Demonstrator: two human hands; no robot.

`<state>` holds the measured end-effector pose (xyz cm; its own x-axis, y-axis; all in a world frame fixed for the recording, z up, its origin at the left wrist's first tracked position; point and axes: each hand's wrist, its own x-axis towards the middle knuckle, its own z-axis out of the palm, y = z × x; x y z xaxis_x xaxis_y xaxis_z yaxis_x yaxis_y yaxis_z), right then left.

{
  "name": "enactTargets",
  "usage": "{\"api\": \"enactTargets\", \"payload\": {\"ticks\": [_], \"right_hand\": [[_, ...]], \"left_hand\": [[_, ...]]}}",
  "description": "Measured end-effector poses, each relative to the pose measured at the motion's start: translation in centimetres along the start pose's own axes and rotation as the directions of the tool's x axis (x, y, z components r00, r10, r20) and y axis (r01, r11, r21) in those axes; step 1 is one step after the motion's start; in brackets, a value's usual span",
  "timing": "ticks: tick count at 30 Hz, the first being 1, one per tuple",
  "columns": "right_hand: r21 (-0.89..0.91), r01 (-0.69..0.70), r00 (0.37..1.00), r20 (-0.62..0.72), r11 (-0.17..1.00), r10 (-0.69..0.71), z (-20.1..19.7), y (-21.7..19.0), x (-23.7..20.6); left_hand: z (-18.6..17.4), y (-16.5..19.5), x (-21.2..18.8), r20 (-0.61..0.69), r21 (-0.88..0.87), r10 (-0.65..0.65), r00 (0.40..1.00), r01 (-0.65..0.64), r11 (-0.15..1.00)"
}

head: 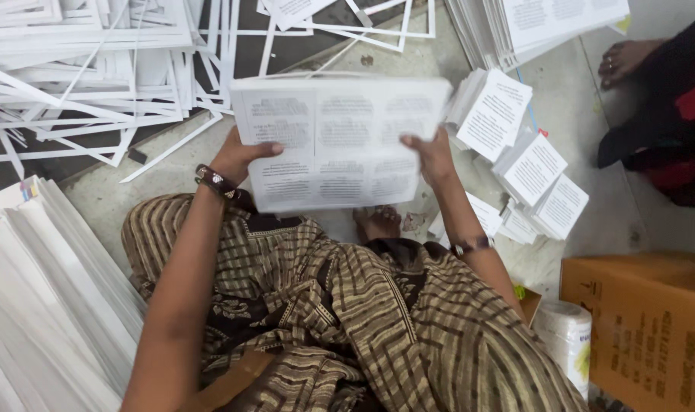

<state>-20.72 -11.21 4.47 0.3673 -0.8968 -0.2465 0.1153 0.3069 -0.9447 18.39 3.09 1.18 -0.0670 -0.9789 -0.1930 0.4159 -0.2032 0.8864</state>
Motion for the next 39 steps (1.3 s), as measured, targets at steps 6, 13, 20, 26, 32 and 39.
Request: {"api": "enactTargets", "payload": {"ticks": [6,13,20,26,32,39], "right_hand": [[-0.154,-0.092,0.995,-0.049,0.984,0.085,1.8,3.3,5.1],[-0.966,-0.160,0.967,-0.194,0.203,-0.165,5.4,2.2,1.8],[-0.863,0.504,0.833,0.475,0.032,-0.284,9.9,5.5,-1.6],[-0.799,0.564,0.803,0.470,0.211,-0.367,9.0,6.6,-1.8],[-0.816,0.512,0.847,0.427,0.269,-0.316,8.3,5.9,-1.4],[-0.901,0.406,0.909,0.382,0.150,-0.168,9.5,5.9,-0.2]], "left_hand": [[-0.5,-4.7,2.7,-0.011,-0.287,-0.202,0.979,0.191,0.939],[-0.5,-7.0,2.5,-0.020,-0.353,-0.279,0.960,0.254,0.900],[1.3,-6.2,2.2,0.073,-0.404,-0.253,0.965,0.260,0.877],[1.4,-5.5,1.8,0.265,-0.488,-0.330,0.906,0.421,0.764],[0.9,-5.4,1.5,0.378,-0.484,-0.312,0.872,0.473,0.736],[1.5,-5.1,0.7,0.096,-0.569,-0.343,0.934,0.334,0.751]]}}
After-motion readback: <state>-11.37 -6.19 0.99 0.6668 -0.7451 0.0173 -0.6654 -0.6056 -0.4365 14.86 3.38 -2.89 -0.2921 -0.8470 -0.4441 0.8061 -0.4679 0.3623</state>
